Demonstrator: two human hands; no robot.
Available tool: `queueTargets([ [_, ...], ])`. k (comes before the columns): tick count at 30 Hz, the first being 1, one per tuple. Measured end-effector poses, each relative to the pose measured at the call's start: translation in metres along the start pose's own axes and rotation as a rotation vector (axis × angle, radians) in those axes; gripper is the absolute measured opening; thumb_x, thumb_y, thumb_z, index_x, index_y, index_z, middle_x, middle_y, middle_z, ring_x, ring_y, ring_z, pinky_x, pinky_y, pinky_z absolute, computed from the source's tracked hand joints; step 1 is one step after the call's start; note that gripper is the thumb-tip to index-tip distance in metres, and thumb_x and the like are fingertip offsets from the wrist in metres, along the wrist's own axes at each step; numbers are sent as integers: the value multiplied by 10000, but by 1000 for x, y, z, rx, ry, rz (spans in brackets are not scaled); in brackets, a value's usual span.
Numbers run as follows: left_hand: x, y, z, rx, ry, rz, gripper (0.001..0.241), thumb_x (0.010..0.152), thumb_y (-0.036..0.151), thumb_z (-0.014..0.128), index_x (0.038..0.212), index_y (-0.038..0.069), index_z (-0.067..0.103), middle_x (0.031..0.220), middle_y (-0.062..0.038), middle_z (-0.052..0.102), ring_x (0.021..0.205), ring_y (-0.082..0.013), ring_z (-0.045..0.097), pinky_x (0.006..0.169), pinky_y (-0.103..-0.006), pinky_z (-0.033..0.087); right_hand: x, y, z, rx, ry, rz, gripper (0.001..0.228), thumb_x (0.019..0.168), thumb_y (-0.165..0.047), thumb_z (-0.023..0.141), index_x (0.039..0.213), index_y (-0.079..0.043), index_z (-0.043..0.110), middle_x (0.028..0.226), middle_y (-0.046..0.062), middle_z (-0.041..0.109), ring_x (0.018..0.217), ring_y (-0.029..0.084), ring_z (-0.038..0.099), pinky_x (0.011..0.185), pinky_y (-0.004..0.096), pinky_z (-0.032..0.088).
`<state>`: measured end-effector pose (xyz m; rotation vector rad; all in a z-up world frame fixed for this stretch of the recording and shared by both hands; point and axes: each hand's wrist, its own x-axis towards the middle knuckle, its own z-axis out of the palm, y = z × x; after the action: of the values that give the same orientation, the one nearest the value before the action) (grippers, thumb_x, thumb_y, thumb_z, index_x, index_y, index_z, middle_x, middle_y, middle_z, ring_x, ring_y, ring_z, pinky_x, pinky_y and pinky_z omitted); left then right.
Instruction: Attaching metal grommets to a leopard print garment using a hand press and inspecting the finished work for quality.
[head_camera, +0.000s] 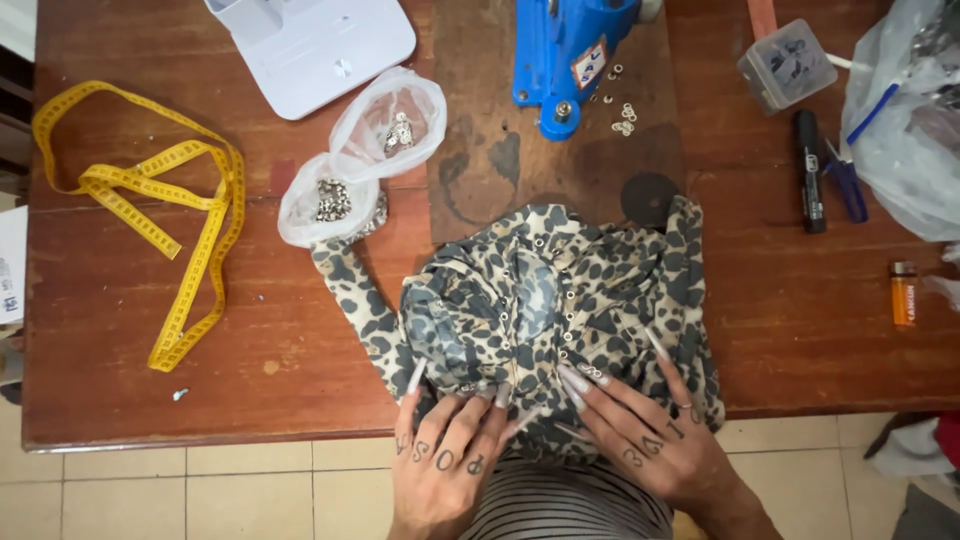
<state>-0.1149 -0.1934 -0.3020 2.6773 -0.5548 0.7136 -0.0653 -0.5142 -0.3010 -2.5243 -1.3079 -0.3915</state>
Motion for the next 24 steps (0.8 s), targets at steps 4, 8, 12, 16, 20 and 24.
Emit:
queueTargets([
  [4, -6, -2, 4, -63, -23, -79, 261, 1112, 435, 973, 1268, 238, 901, 1348, 29, 836, 1209, -246, 783, 1293, -661, 500, 1, 1, -2, 36, 4, 7, 326, 1142, -281, 872, 1423, -117, 860, 1513, 98, 838, 1457, 295, 767, 1319, 848, 463],
  [8, -11, -19, 4, -399, 4, -217, 316, 932, 198, 1068, 1200, 256, 911, 1313, 60, 907, 1252, -162, 822, 1451, -603, 356, -29, 16, 15, 216, 57, 130, 500, 1058, -176, 938, 1531, -189, 776, 1568, 25, 843, 1513, 243, 772, 1470, 735, 424],
  [12, 38, -51, -40, -522, -89, -341, 224, 931, 150, 997, 1131, 223, 923, 1290, 43, 940, 1239, -159, 873, 1432, -662, 483, 3, 50, -29, 401, 168, 225, 366, 1117, -136, 857, 1477, -166, 801, 1514, 27, 898, 1430, 195, 871, 1463, 528, 620],
  [16, 109, -78, -76, -846, -208, -645, 57, 1171, 121, 741, 1210, 149, 772, 1079, 3, 719, 620, -58, 578, 543, -252, 455, 34, 90, -71, 782, 264, 809, 235, 1252, -279, 609, 1352, -109, 736, 1378, 126, 932, 1139, 257, 939, 919, 364, 777],
  [20, 160, -94, -72, -1088, -196, -698, 161, 1282, 260, 654, 1213, 137, 733, 962, 53, 587, 857, -76, 500, 803, -297, 424, 82, 121, -114, 558, 176, 1097, 344, 1294, -388, 658, 1284, -82, 816, 1112, 42, 818, 1059, 173, 769, 944, 353, 571],
  [24, 181, -86, -66, -1243, -151, -772, 151, 1271, 218, 699, 1164, 120, 741, 887, 50, 594, 784, -53, 491, 736, -289, 393, 91, 125, -126, 393, 120, 1094, 425, 1222, -334, 665, 1581, -132, 771, 1492, 100, 872, 1352, 299, 816, 1053, 468, 600],
])
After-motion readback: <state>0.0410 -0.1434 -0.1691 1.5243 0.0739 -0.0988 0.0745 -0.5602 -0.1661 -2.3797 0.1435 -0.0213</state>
